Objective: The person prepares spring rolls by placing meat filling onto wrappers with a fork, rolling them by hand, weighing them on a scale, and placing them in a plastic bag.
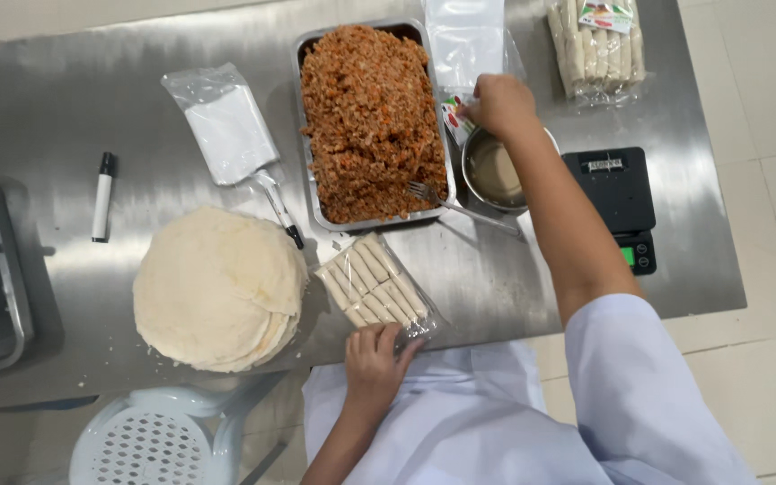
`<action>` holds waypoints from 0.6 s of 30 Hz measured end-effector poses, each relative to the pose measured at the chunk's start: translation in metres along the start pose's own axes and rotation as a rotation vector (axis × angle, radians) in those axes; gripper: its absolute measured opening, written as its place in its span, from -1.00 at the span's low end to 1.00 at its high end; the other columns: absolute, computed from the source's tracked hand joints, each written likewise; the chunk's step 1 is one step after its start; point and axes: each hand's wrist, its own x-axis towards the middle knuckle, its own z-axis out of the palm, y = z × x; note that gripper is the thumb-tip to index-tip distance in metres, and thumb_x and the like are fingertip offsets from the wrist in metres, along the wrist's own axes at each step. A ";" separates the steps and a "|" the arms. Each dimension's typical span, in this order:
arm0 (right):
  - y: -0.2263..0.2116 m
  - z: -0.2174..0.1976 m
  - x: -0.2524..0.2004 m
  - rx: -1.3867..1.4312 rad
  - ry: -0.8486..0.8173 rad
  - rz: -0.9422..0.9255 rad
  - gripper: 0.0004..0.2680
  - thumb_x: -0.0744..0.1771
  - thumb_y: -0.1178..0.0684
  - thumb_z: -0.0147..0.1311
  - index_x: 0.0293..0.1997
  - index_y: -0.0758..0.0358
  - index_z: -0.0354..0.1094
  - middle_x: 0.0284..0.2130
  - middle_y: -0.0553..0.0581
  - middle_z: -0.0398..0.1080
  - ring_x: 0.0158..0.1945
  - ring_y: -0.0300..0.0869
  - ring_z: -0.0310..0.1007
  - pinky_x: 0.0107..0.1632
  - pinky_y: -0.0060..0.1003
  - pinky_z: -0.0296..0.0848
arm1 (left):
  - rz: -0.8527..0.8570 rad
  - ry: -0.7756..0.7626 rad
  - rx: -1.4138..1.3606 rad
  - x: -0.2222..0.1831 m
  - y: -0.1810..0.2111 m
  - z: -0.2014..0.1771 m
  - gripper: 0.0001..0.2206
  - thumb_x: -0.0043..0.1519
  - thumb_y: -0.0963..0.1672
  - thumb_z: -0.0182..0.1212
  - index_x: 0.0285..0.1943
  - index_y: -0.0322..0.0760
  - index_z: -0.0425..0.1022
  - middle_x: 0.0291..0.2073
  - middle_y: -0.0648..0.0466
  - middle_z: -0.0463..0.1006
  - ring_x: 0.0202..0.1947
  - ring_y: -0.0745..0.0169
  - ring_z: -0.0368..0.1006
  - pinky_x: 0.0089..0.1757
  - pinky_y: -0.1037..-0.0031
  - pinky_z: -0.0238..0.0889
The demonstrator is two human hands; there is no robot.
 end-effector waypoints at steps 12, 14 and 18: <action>0.017 0.002 0.006 0.435 0.021 0.071 -0.85 0.33 0.01 0.33 -0.11 0.21 0.56 -0.20 0.14 0.57 -0.23 -0.20 0.52 -0.10 -0.33 0.60 | 0.029 0.042 -0.141 -0.020 -0.016 -0.009 -0.94 0.28 -0.20 0.26 -0.13 -0.30 0.54 -0.27 -0.02 0.49 -0.31 0.01 0.40 -0.22 0.27 0.33; 0.022 -0.006 -0.007 0.528 0.377 -0.023 -0.88 0.32 -0.06 0.43 -0.27 0.08 0.61 -0.38 -0.01 0.56 -0.29 -0.27 0.47 -0.20 -0.21 0.43 | 0.116 0.058 -0.195 -0.009 -0.003 -0.019 -0.97 0.31 -0.26 0.19 -0.18 -0.39 0.53 -0.34 -0.02 0.47 -0.39 0.03 0.38 -0.29 0.28 0.31; 0.018 -0.043 -0.109 0.977 0.346 -0.342 -0.92 0.42 0.23 0.18 -0.12 0.24 0.33 -0.23 0.04 0.26 -0.20 -0.24 0.31 -0.16 -0.39 0.34 | 0.158 0.017 -0.266 0.002 0.018 -0.031 -0.89 0.33 -0.29 0.11 -0.27 -0.48 0.47 -0.46 -0.07 0.38 -0.46 -0.01 0.29 -0.36 0.25 0.22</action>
